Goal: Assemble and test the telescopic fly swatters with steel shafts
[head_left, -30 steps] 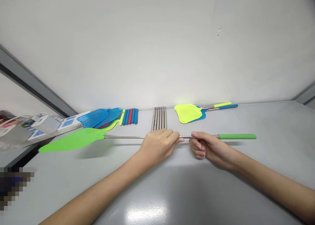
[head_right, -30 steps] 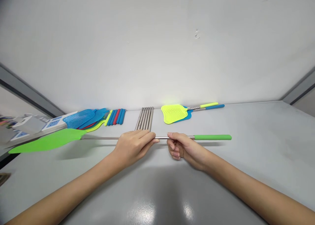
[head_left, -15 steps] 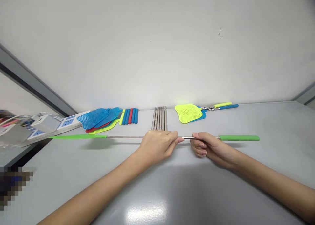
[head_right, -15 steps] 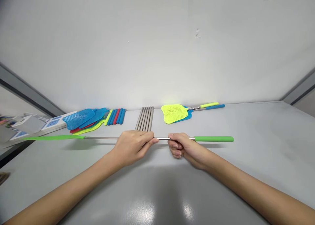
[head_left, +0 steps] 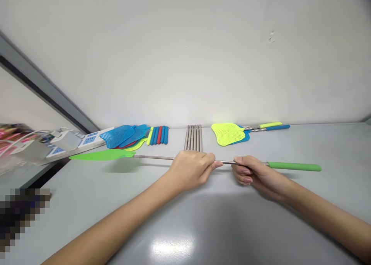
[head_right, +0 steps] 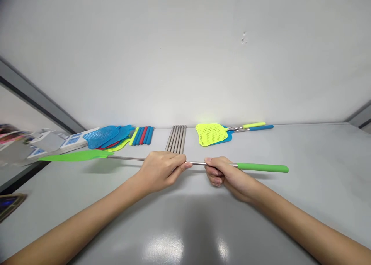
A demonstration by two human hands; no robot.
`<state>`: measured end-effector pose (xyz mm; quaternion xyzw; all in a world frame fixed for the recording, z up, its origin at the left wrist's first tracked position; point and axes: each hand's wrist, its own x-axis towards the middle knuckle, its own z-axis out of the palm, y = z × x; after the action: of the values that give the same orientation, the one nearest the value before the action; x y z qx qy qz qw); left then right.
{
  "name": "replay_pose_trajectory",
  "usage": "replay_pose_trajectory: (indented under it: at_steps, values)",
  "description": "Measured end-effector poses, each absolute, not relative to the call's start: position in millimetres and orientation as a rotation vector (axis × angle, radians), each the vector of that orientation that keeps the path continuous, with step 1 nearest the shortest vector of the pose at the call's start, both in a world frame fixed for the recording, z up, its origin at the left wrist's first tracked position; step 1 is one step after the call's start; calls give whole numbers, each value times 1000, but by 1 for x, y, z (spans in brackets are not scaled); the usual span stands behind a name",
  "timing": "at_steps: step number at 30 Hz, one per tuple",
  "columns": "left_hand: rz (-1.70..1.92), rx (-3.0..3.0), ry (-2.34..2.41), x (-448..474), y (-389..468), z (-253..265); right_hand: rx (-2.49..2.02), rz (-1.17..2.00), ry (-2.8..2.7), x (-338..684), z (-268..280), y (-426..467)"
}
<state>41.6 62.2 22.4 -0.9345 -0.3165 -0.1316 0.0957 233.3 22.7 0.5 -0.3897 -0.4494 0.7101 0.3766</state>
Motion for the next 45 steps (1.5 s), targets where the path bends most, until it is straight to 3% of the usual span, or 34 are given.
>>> replay_pose_trajectory:
  at_steps: [45]
  values:
    - [-446, -2764, -895, 41, 67, 14, -970, 1851, -1127, 235, -8, 27]
